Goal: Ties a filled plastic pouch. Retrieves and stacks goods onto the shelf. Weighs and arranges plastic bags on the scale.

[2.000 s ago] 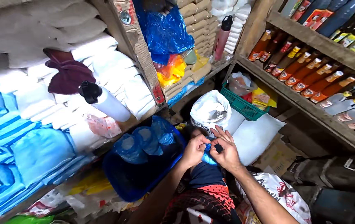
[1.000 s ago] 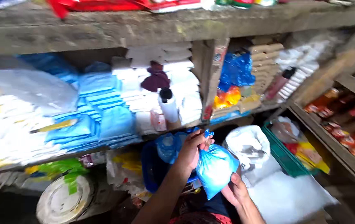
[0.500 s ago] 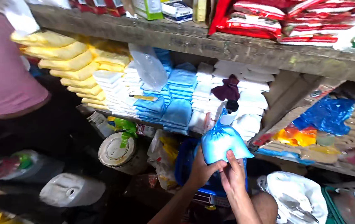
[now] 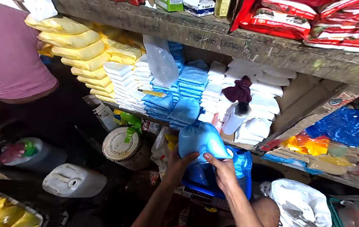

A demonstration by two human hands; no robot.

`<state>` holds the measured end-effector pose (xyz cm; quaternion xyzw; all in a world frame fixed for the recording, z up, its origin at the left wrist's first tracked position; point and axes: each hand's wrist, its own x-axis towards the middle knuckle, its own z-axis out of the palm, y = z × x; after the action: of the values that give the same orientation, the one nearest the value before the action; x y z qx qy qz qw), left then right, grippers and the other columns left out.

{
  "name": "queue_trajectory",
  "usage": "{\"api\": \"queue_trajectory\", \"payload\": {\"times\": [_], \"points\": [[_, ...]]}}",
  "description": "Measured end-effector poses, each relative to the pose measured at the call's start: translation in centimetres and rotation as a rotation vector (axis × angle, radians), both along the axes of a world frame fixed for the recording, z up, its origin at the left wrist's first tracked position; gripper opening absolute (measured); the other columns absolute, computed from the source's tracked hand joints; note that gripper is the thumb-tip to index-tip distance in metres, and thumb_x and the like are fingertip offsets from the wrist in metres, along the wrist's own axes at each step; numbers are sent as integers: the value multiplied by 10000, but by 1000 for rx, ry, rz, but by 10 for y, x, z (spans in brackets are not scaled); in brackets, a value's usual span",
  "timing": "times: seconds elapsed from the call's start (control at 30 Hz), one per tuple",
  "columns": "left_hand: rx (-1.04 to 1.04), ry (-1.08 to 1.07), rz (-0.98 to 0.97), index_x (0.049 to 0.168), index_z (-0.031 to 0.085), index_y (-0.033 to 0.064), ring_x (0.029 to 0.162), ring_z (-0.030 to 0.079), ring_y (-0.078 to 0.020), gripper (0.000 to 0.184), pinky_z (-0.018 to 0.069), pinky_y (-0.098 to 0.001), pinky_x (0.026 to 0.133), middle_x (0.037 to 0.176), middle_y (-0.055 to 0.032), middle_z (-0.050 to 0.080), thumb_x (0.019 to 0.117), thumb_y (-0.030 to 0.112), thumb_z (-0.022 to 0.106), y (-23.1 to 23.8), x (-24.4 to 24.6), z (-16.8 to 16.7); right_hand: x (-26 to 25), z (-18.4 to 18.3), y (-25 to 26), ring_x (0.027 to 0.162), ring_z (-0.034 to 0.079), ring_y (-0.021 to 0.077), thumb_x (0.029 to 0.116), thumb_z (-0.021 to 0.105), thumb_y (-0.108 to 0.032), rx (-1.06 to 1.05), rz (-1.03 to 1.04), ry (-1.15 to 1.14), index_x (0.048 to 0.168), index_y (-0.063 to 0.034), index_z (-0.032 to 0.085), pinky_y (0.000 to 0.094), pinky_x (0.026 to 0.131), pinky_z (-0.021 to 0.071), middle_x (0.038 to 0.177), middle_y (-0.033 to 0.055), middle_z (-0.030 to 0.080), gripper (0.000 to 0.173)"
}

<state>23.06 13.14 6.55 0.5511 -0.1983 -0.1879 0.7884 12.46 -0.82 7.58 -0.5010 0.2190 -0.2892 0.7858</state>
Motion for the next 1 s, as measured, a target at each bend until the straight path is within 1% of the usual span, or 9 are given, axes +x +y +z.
{"api": "queue_trajectory", "payload": {"times": [0.07,0.13,0.23,0.37,0.43,0.57,0.73,0.87,1.0], "points": [[39,-50,-28,1263,586,-54,1002,726,-280,558,626,-453,905,1089,-167,727,816,146,854,13,9,4,-13,6,-22,1080,692,265,771,893,-176,-108,291,14,1350,47,570,429,956,594,1182,187,702,700],[92,-112,-69,1286,580,-40,1032,722,-267,596,624,-440,925,1118,-150,727,798,146,869,23,15,6,-13,13,-38,1110,684,256,809,871,-240,-210,504,20,1409,48,509,423,986,575,1213,178,696,757],[161,-169,-120,1298,582,-18,1032,726,-238,624,630,-412,919,1121,-121,733,782,160,884,25,13,5,1,14,-29,1020,723,259,757,891,-137,-195,412,136,1228,46,630,437,934,615,1091,168,736,569],[161,-159,-117,1256,610,-24,1013,729,-247,553,631,-412,908,1095,-129,736,790,121,870,27,16,3,9,1,-18,956,740,261,688,929,-98,-167,236,176,1115,51,689,442,889,635,1012,172,751,512],[165,-155,-120,1248,613,-24,1018,727,-248,539,629,-415,913,1099,-130,734,789,106,866,31,16,0,7,-1,-18,962,740,254,691,930,-93,-186,257,187,1115,49,695,436,897,633,1015,164,754,504],[221,-175,-151,1255,619,-14,1036,722,-226,560,621,-402,931,1113,-113,735,778,125,876,38,21,4,7,12,-26,1081,700,260,739,894,-101,-167,495,140,1267,40,599,441,975,593,1153,170,713,620],[248,-163,-175,1209,634,-18,1014,725,-231,480,621,-413,919,1081,-118,740,821,162,852,38,34,5,28,3,-14,954,737,278,692,910,-79,-87,286,175,1132,58,675,459,881,633,1026,188,743,517],[284,-182,-319,1418,501,49,1115,683,-198,790,589,-392,983,1219,-91,688,805,384,871,42,54,12,37,-5,-7,923,745,279,682,921,-88,-59,206,206,1107,60,681,460,857,643,999,188,748,510],[327,-103,-243,1270,627,38,1007,726,-226,641,629,-416,894,1106,-107,733,762,315,904,32,66,12,39,-12,-8,944,745,267,721,911,-97,-126,246,205,1102,46,702,461,881,639,1007,168,757,457]]}}
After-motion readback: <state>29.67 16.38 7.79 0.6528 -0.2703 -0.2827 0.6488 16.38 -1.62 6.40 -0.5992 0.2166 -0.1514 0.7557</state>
